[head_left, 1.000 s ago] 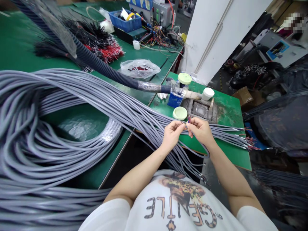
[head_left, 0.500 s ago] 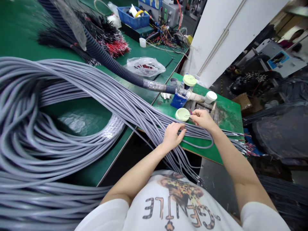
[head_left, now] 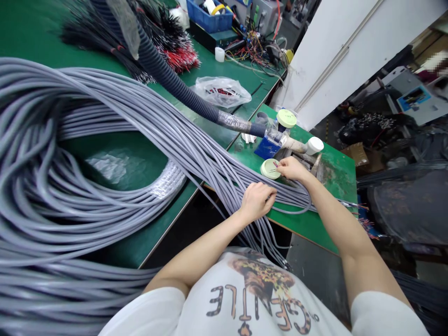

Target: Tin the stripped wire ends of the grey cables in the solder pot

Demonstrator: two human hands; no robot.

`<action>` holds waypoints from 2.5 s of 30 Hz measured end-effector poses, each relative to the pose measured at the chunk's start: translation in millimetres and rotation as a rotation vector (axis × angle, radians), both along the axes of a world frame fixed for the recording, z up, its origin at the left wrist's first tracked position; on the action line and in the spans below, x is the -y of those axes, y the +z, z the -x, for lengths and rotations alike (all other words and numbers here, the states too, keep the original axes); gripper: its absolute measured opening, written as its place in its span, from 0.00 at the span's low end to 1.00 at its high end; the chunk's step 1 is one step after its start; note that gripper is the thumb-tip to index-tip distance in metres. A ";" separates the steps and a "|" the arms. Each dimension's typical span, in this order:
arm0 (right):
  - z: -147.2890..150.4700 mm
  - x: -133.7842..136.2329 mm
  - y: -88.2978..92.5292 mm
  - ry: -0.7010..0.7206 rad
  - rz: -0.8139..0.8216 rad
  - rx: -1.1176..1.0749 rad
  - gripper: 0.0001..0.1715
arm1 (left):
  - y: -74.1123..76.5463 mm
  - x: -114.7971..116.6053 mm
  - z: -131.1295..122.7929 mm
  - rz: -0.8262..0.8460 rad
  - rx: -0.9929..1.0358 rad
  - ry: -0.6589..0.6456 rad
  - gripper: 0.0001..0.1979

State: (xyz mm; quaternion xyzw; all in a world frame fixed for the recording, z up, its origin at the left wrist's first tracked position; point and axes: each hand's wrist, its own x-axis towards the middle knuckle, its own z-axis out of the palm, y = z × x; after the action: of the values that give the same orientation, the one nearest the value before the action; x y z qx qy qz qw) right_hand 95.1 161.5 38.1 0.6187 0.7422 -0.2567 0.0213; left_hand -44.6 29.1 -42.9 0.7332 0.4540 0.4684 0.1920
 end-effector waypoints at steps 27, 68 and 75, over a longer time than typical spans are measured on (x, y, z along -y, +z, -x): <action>-118.9 -15.7 0.7 -0.481 0.030 -0.192 0.10 | 1.9 0.7 1.0 -0.006 -0.040 0.014 0.08; -123.7 -26.4 -13.3 -0.610 0.027 -0.194 0.09 | 3.5 1.4 0.9 0.012 -0.063 0.018 0.09; -107.8 24.0 23.7 -0.505 -0.049 -0.324 0.12 | 2.9 1.3 -0.1 -0.006 -0.058 0.028 0.08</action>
State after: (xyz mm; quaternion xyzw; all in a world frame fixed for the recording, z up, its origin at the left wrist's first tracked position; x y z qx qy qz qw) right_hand 202.9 137.5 61.8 0.7350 0.5645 -0.3313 -0.1768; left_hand -44.6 27.8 -40.0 0.7408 0.4681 0.4509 0.1700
